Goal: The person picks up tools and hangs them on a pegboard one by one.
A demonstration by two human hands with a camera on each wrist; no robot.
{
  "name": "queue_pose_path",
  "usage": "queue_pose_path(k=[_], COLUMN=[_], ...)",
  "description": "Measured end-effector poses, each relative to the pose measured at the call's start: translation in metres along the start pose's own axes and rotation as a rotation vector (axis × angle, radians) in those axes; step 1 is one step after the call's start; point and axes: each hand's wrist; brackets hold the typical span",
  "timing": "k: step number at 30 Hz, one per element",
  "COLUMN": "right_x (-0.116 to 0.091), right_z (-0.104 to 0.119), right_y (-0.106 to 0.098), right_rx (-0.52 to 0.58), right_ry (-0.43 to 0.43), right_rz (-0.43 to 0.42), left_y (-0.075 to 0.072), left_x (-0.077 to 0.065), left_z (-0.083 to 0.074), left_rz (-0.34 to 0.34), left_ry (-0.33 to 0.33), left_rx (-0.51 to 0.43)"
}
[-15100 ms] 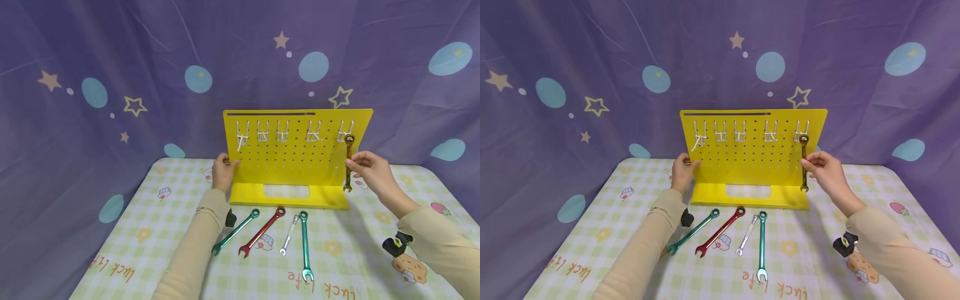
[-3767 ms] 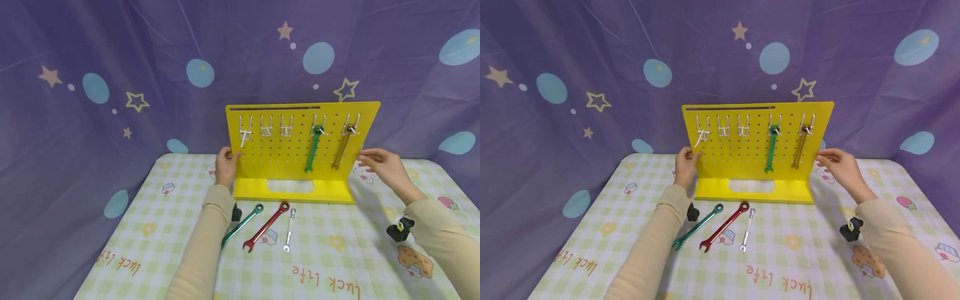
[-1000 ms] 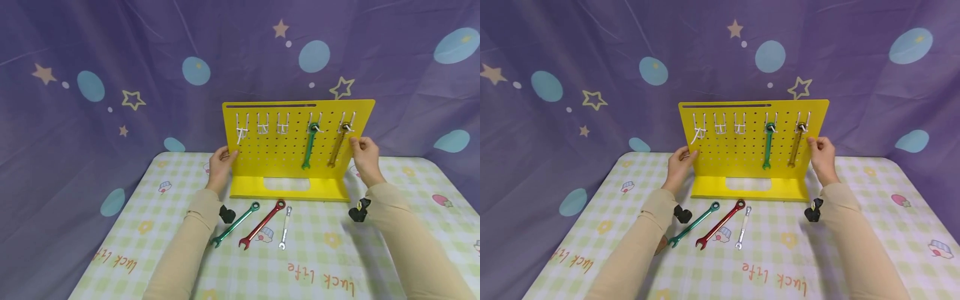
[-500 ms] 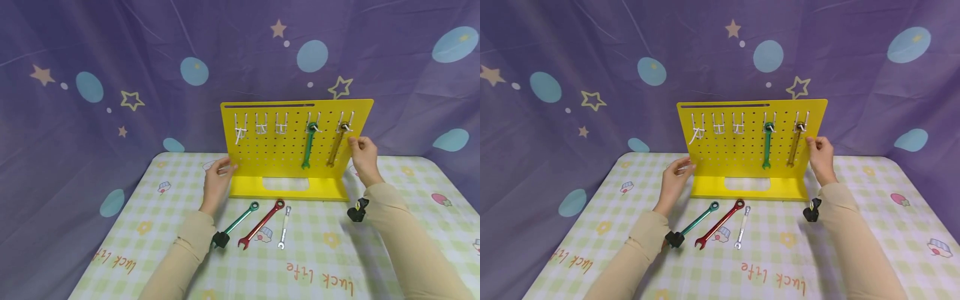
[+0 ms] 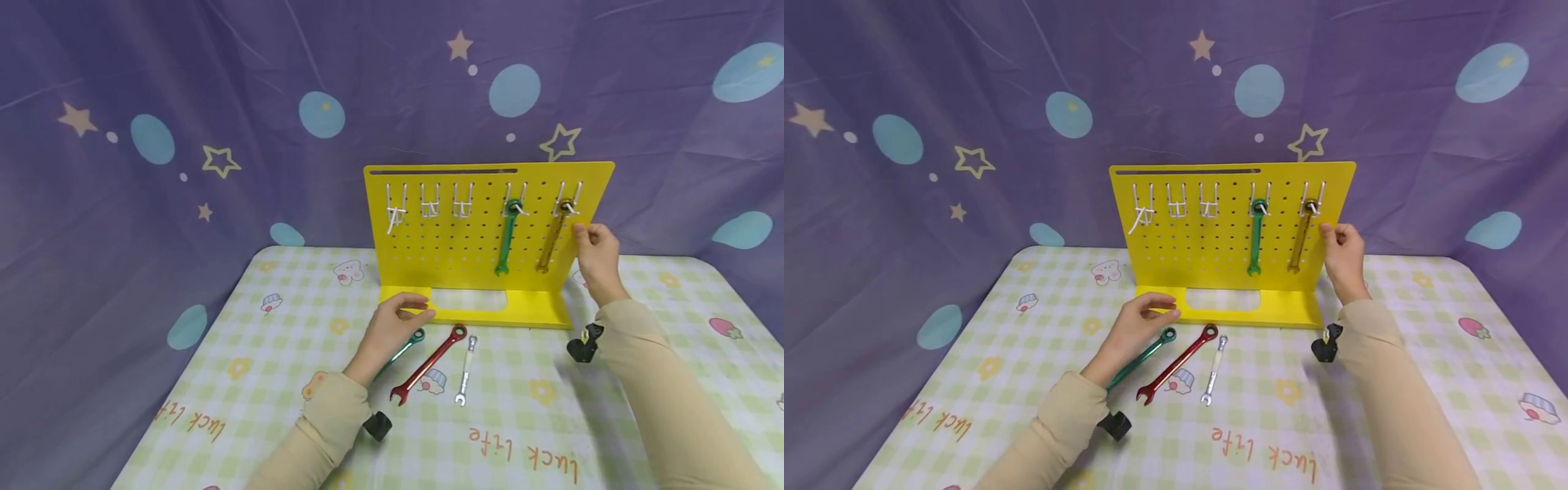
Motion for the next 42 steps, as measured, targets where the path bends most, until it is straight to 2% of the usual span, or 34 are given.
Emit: queue_pose_path(k=[4,10,13,16,21,27,34,42], right_x=[0.0,0.002,0.002,0.002,0.003,0.004,0.004,0.003], right_z=[-0.001,-0.001,0.0,0.0,-0.002,-0.004,-0.004,-0.002], right_y=[0.0,0.001,0.002,0.002,0.004,0.007,0.005,0.001], right_rx=[-0.002,0.007,0.011,0.007,0.021,0.034,0.026,0.011], right_ry=[-0.006,0.002,-0.002,-0.004,-0.001,-0.004,-0.002,0.016], right_rz=[-0.011,-0.001,-0.002,-0.008,-0.016,-0.011,-0.011,-0.005], left_y=[0.012,0.03,0.04,0.048,0.058,0.067,0.07,0.072], left_x=[-0.005,-0.01,-0.011,-0.012,-0.013,-0.014,-0.013,-0.011], left_z=[-0.005,-0.006,-0.006,-0.006,-0.006,-0.005,-0.003,-0.007], left_rz=[0.123,0.334,0.393,0.401,0.376,0.365,0.358,0.405], left_ry=[-0.021,-0.071,-0.079,-0.087,-0.088,-0.07,-0.036,-0.011], left_rx=[-0.007,0.049,0.107,0.155,0.213,0.292,0.339,0.393])
Point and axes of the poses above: each hand's wrist, its own x-axis towards the middle knuckle, its own y-axis out of the palm, z = x × y, and after that the axes turned 12 degrees about y, right-handed
